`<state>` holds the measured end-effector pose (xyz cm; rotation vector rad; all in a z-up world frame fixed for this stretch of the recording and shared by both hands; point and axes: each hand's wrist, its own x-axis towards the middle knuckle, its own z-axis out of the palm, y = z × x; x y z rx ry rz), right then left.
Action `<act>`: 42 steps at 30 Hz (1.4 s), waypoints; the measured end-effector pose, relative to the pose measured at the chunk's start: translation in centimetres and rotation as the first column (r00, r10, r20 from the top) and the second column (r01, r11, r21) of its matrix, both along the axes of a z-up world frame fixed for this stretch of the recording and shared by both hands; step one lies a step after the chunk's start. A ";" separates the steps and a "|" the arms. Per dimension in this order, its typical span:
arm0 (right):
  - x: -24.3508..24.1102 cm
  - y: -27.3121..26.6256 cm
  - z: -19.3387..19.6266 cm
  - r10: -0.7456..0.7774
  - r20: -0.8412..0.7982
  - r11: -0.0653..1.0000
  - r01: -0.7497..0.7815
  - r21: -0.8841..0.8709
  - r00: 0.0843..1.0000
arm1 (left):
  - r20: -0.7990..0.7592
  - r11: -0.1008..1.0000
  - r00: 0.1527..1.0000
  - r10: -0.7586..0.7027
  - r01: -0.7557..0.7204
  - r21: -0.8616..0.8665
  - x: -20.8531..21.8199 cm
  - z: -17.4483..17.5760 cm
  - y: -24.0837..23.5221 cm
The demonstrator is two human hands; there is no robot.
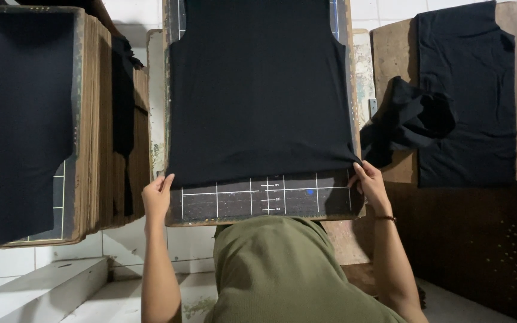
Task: The person unfolds a black t-shirt and lays it flat on a gridded cutting board. They smooth the fabric with their hands, then fold the shirt in half and place it on a stack of other folded shirts to the left. The process is repeated with a second black t-shirt.
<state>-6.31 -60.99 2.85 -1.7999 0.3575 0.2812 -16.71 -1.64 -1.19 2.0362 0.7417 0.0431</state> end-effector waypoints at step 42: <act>-2.2 -1.4 -2.0 -0.011 0.047 1.000 0.011 0.015 0.999 | 0.069 0.999 0.998 0.017 -0.019 0.027 -3.3 -1.5 0.0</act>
